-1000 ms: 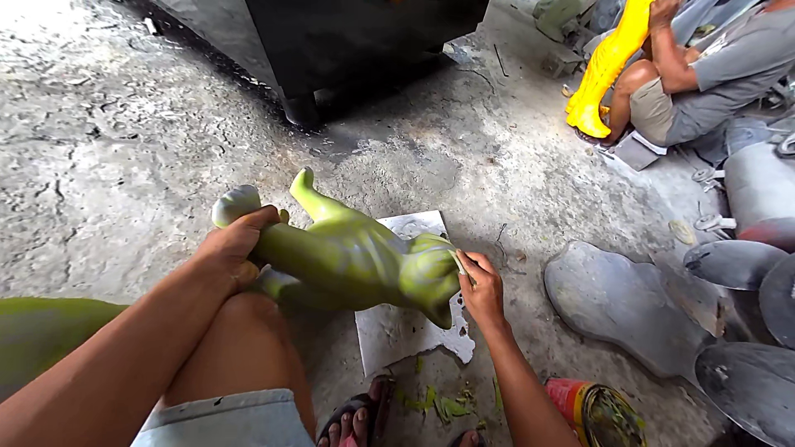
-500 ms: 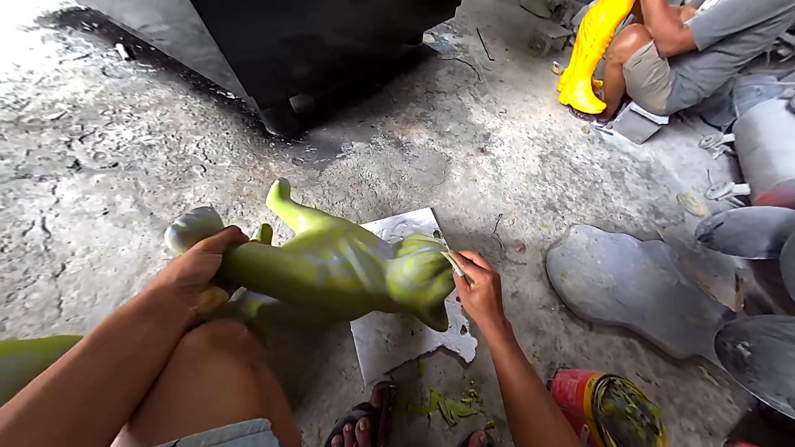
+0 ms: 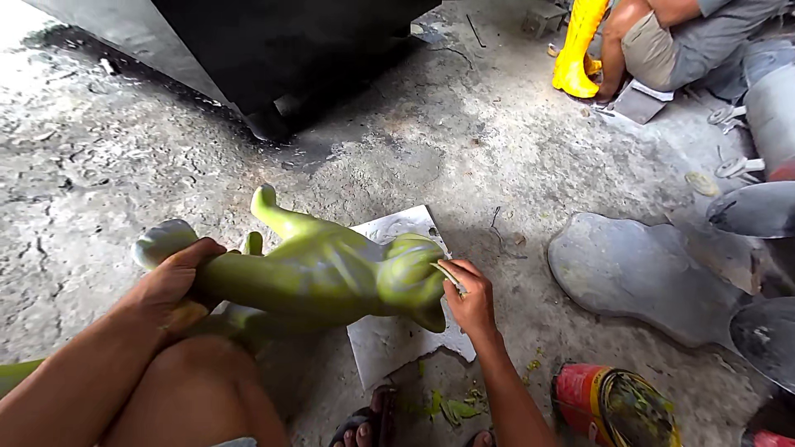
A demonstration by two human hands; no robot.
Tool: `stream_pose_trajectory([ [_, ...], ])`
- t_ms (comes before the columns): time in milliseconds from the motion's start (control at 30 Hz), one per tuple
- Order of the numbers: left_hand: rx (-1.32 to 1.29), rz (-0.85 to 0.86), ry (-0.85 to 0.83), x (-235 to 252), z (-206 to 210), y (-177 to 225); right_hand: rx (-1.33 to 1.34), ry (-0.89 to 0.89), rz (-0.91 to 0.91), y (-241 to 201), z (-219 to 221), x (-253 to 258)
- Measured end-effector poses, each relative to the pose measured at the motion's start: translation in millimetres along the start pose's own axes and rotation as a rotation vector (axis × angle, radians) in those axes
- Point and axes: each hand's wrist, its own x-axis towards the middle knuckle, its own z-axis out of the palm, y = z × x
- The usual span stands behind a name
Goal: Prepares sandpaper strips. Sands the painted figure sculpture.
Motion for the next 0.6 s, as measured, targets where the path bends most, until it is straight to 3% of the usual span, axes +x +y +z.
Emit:
stream_pose_trajectory([
  [233, 0.002, 0.027, 0.009, -2, 3, -1, -0.042, -0.104, 0.013, 9, -5, 27],
  [400, 0.000, 0.041, 0.024, -5, 4, -1, -0.217, -0.039, -0.018, 4, 14, 6],
  [600, -0.004, 0.043, 0.022, -3, 2, 0, -0.192, -0.021, -0.037, 7, 16, -6],
])
